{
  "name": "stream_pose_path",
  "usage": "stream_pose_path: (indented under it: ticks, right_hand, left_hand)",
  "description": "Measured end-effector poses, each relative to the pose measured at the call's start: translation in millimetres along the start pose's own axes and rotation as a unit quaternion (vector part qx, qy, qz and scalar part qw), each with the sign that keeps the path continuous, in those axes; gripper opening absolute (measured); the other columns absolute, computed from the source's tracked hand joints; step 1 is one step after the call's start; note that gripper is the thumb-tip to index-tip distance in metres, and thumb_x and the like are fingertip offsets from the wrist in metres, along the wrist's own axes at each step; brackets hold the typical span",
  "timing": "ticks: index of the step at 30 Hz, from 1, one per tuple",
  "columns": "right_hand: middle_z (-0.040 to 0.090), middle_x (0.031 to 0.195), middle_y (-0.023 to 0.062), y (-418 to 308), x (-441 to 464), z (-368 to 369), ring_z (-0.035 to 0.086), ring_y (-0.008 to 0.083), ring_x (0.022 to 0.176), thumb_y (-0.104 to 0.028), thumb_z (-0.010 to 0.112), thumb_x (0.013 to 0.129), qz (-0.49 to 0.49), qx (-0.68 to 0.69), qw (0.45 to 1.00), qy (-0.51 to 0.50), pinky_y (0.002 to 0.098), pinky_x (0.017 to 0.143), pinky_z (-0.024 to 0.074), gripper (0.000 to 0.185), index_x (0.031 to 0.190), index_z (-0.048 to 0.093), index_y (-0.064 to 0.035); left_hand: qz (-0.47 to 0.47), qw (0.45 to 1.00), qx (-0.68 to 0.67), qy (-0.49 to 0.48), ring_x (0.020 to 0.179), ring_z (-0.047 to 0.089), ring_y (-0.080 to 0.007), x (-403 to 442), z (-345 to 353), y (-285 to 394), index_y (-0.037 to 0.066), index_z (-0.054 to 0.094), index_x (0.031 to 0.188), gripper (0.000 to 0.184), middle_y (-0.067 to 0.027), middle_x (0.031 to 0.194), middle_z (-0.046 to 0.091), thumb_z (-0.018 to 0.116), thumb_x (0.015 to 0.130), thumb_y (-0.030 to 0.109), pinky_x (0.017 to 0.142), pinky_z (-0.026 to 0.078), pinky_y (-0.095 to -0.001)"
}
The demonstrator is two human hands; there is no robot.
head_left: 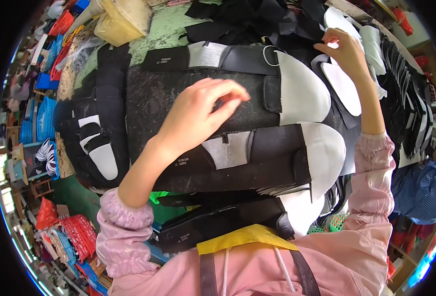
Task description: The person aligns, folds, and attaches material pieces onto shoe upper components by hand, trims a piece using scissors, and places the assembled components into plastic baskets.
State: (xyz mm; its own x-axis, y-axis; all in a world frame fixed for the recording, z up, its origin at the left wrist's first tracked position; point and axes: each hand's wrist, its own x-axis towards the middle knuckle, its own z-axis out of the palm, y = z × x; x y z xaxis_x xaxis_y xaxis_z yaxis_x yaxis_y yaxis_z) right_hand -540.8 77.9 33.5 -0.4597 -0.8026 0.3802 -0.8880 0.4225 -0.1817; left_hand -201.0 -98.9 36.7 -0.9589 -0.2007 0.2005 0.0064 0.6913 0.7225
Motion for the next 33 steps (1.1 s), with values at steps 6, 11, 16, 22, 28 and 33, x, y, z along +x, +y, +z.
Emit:
stream_pose_path:
  ticks: [6, 11, 16, 22, 28, 33]
  right_hand:
    - [0.058, 0.071, 0.003, -27.7, 1.8, 8.1, 0.055, 0.0129, 0.07, -0.026, 0.077, 0.092, 0.0, 0.194, 0.981, 0.0, 0.028, 0.069, 0.0464, 0.027, 0.086, 0.064, -0.0037]
    - [0.061, 0.08, 0.0041, -63.1, -7.2, 26.2, 0.057, 0.0092, 0.079, -0.018, 0.072, 0.096, -0.025, 0.358, 0.933, -0.018, 0.0271, 0.072, 0.0485, 0.019, 0.102, 0.067, -0.0001]
    - [0.062, 0.084, 0.0002, -107.8, -20.8, 12.3, 0.055, 0.0067, 0.077, -0.014, 0.067, 0.097, 0.007, 0.449, 0.893, -0.029, 0.0242, 0.069, 0.0468, 0.016, 0.103, 0.07, 0.0005]
    - [0.058, 0.079, -0.0056, -100.8, -19.4, -19.6, 0.051, 0.0023, 0.072, -0.015, 0.063, 0.099, 0.087, 0.401, 0.906, 0.106, 0.0195, 0.063, 0.0406, 0.017, 0.099, 0.071, 0.0]
    - [0.069, 0.113, 0.0107, -153.8, -45.3, -20.0, 0.065, 0.0281, 0.106, -0.015, 0.081, 0.085, -0.121, 0.319, 0.938, 0.068, 0.0394, 0.096, 0.05, 0.036, 0.115, 0.068, -0.0031]
    - [0.063, 0.078, -0.0004, -164.9, -71.0, -29.0, 0.063, 0.0038, 0.058, -0.01, 0.076, 0.093, 0.107, 0.481, 0.819, -0.293, 0.0193, 0.052, 0.0478, 0.02, 0.105, 0.063, 0.0007]
  left_hand:
    - [-0.092, 0.956, -0.277, -0.015, 0.104, 0.068, -0.018, 47.0, 29.0, -3.7, 0.005, 0.058, 0.138, 0.047, -0.0099, 0.119, 0.071, 0.056, 0.106, 0.04, 0.08, 0.055, -0.0308]
    - [-0.196, 0.856, -0.476, 0.039, 0.105, 0.068, -0.0218, 75.5, 46.0, 7.7, 0.002, 0.047, 0.147, 0.072, -0.0161, 0.127, 0.065, 0.055, 0.102, 0.058, 0.088, 0.059, -0.0382]
    - [-0.196, 0.83, -0.521, 0.041, 0.109, 0.071, -0.0326, 89.3, 36.8, -16.8, 0.003, 0.05, 0.142, 0.042, -0.0149, 0.124, 0.063, 0.051, 0.108, 0.027, 0.084, 0.064, -0.0434]
    - [-0.157, 0.836, -0.526, 0.027, 0.111, 0.068, -0.024, 68.0, -5.0, -14.3, -0.003, 0.049, 0.144, 0.057, -0.0187, 0.133, 0.062, 0.047, 0.108, 0.042, 0.091, 0.059, -0.0432]
    - [-0.134, 0.866, -0.481, -0.023, 0.095, 0.074, -0.0276, 22.6, -7.2, 12.7, -0.004, 0.048, 0.145, 0.044, -0.0179, 0.123, 0.067, 0.053, 0.105, 0.014, 0.074, 0.065, -0.0368]
    - [-0.141, 0.924, -0.354, 0.027, 0.073, 0.071, -0.0156, -22.8, -6.3, 36.4, 0.004, 0.053, 0.142, 0.041, -0.0094, 0.119, 0.066, 0.06, 0.101, 0.007, 0.064, 0.061, -0.0261]
